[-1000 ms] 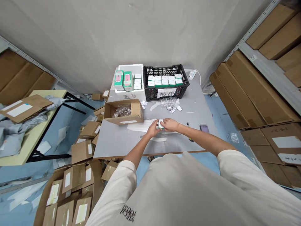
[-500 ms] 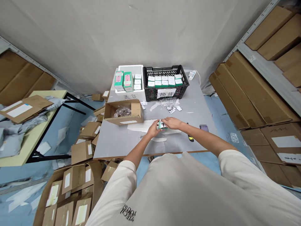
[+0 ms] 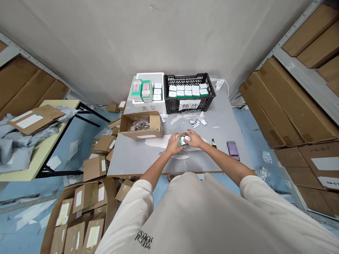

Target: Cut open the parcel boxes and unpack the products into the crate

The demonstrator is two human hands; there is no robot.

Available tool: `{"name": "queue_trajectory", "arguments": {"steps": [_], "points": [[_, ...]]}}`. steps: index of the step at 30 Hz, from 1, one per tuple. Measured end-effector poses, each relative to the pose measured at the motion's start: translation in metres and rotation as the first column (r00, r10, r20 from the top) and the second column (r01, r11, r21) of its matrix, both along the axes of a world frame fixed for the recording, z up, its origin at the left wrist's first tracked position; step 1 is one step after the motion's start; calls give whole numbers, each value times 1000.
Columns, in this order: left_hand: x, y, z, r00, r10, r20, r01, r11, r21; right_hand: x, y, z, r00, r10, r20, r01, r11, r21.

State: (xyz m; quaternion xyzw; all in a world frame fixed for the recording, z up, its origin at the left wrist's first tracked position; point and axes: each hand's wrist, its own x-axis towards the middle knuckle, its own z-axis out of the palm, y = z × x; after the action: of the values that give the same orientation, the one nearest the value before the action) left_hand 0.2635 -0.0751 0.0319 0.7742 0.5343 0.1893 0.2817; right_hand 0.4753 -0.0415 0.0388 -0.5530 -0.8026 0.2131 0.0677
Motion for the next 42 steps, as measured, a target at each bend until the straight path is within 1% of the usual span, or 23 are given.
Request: {"name": "queue_trajectory", "arguments": {"steps": [2,4,5,7,10,12,15,17,21,24,27,30,32,35,38,42], "points": [[2,4,3,998,-56,-32,58,997,59,0,-2,-1,1000,11,3,-11,1000,1],[4,8,7,987,-161,-19,162,984,75,0,-1,-1,999,31,-18,-31,999,6],[5,10,8,979,-205,-7,205,976,76,1,0,0,998,42,-42,-42,999,10],[6,14,10,967,-253,8,252,964,80,4,1,1,991,50,-126,-48,999,17],[5,18,9,962,-272,-6,271,959,83,11,1,2,959,14,-283,-3,999,39],[3,20,7,958,-285,-28,287,955,78,17,0,2,944,12,-329,15,997,81],[1,22,7,950,-304,-66,308,949,69,24,0,-2,950,52,-308,3,984,177],[1,24,8,948,-306,-87,312,948,60,27,0,-5,953,86,-290,-24,977,210],[3,26,12,950,-302,-82,306,951,39,26,1,-9,935,165,-315,-106,975,197],[1,26,12,968,-244,-63,245,970,7,23,0,-8,929,188,-320,-122,969,214],[-4,25,11,974,-211,-79,212,977,9,20,-2,-5,934,217,-284,-148,958,245],[-11,21,10,970,-205,-128,214,975,61,16,-4,2,938,252,-237,-192,950,248],[-14,18,8,971,-187,-149,201,976,88,11,-6,8,951,253,-180,-210,951,228],[-17,15,3,976,-180,-124,193,976,101,0,-7,19,977,213,-31,-205,965,161],[-16,12,-2,975,-209,-74,215,973,84,-14,-8,29,981,148,123,-160,983,86],[-14,10,-1,975,-211,-62,217,972,93,-30,-9,37,968,89,234,-108,992,71]]}}
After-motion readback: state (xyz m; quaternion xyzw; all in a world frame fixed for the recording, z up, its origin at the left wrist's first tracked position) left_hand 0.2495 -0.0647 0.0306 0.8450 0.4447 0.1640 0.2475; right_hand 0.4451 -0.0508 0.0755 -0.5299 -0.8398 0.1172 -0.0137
